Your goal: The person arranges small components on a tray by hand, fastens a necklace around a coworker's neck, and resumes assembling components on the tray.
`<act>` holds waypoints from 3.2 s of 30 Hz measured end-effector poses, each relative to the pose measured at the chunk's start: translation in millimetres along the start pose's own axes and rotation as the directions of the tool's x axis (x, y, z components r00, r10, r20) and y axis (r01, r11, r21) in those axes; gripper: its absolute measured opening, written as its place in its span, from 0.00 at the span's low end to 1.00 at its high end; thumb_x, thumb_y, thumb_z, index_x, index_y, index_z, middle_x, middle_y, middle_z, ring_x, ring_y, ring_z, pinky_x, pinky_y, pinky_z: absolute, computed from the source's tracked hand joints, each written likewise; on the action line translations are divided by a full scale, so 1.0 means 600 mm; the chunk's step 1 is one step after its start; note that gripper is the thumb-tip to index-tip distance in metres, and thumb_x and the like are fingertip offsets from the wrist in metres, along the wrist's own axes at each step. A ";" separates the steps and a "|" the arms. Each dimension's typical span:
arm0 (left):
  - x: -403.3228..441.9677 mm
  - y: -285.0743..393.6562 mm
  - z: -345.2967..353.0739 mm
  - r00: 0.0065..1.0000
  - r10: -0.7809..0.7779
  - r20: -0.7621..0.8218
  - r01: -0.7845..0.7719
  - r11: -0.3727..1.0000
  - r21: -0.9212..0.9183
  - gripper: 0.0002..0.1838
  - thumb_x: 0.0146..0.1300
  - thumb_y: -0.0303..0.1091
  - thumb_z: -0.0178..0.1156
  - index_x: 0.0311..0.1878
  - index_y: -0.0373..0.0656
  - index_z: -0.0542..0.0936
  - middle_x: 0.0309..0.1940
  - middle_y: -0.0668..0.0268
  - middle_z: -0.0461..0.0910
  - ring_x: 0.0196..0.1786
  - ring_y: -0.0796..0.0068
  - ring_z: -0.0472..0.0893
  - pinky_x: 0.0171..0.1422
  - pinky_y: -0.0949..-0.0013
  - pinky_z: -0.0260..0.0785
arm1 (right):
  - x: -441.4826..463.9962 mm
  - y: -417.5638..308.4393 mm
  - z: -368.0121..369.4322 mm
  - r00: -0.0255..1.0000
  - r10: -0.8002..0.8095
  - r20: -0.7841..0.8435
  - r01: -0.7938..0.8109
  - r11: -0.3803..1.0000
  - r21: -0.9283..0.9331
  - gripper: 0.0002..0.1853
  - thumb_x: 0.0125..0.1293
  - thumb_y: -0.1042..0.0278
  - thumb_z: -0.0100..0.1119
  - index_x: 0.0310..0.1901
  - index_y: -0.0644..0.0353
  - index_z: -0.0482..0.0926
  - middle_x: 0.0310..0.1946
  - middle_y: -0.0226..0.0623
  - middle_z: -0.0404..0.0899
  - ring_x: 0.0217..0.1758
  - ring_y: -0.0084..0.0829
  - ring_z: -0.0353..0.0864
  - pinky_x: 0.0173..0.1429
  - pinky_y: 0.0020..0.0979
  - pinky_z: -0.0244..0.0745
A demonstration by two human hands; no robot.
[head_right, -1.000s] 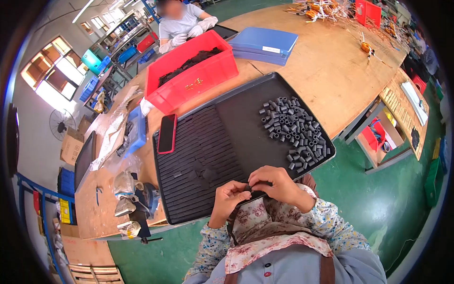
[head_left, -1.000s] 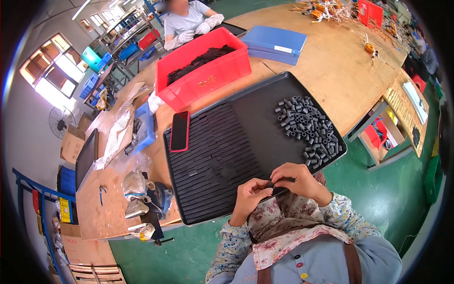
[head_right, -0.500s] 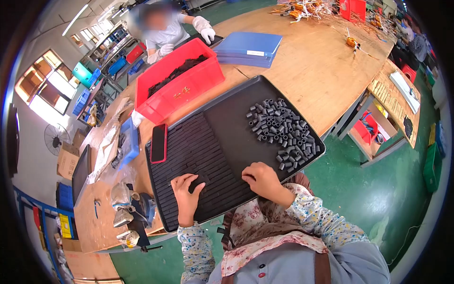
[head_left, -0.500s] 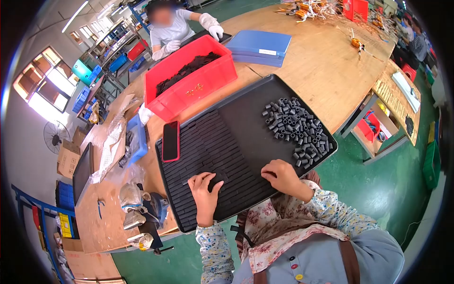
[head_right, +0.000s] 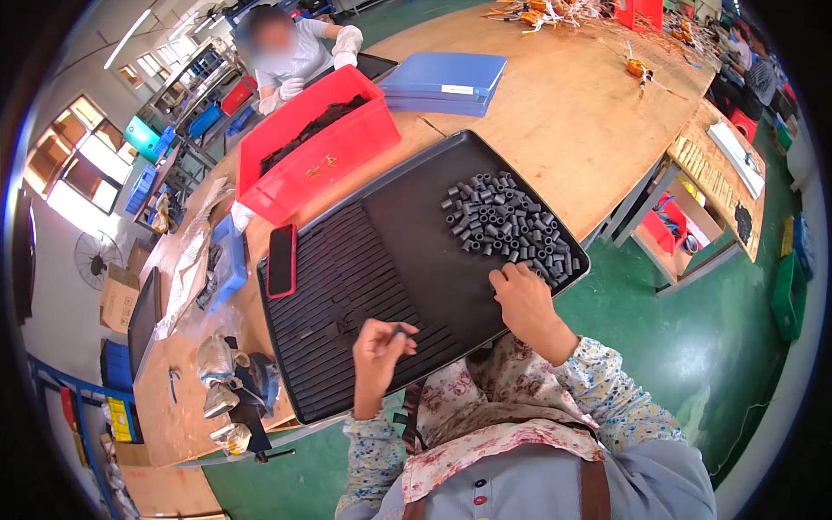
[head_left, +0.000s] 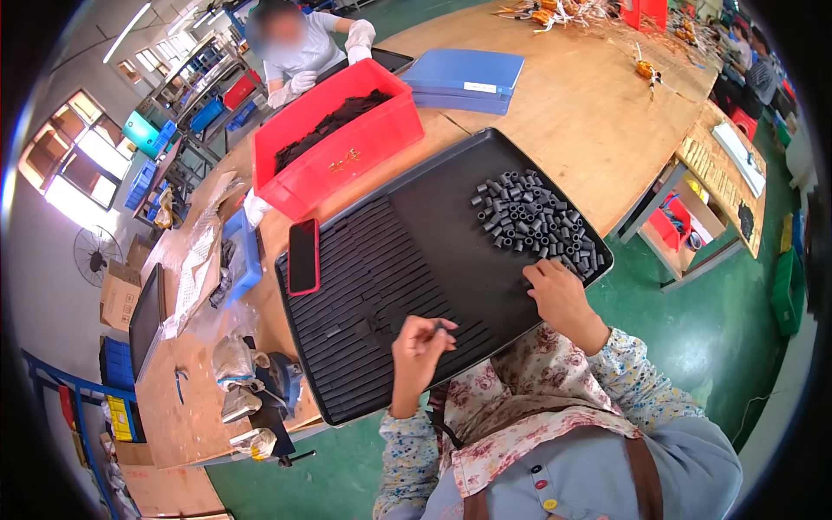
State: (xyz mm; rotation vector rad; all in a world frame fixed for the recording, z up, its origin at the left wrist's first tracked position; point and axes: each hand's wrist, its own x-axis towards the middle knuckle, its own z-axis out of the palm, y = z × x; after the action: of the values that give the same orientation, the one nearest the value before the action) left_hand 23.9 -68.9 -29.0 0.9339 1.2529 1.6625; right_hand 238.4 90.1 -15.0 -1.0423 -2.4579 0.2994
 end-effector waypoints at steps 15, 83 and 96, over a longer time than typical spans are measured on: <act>0.002 -0.023 0.021 0.976 -0.211 0.051 0.206 0.975 0.082 0.08 0.57 0.20 0.69 0.38 0.32 0.80 0.29 0.61 0.83 0.29 0.78 0.81 0.33 0.76 0.74 | 0.001 -0.086 0.031 0.961 -0.083 0.263 -0.246 0.178 0.953 0.07 0.66 0.72 0.65 0.41 0.61 0.78 0.35 0.25 0.79 0.40 0.16 0.78 0.49 0.23 0.74; 0.011 -0.013 0.013 0.980 -0.189 0.062 0.180 0.976 0.123 0.13 0.61 0.27 0.69 0.47 0.30 0.82 0.36 0.61 0.85 0.35 0.78 0.82 0.42 0.75 0.76 | 0.010 -0.092 0.018 0.953 -0.278 0.120 0.067 0.581 0.811 0.15 0.58 0.81 0.64 0.48 0.58 0.83 0.34 0.36 0.80 0.38 0.34 0.78 0.42 0.33 0.74; 0.008 -0.015 0.021 0.998 -0.051 0.026 0.049 0.997 0.063 0.14 0.57 0.21 0.70 0.46 0.31 0.82 0.37 0.64 0.84 0.39 0.78 0.82 0.43 0.76 0.75 | 0.021 -0.101 0.025 0.932 -0.047 0.360 -0.353 0.113 0.929 0.04 0.66 0.78 0.63 0.40 0.63 0.78 0.35 0.28 0.81 0.40 0.16 0.79 0.47 0.21 0.76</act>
State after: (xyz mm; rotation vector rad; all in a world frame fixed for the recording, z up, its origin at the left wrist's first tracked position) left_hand 35.4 -58.9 -34.3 0.9521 1.3060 1.5743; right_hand 185.5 57.0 -1.8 -0.5527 -1.5505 2.0155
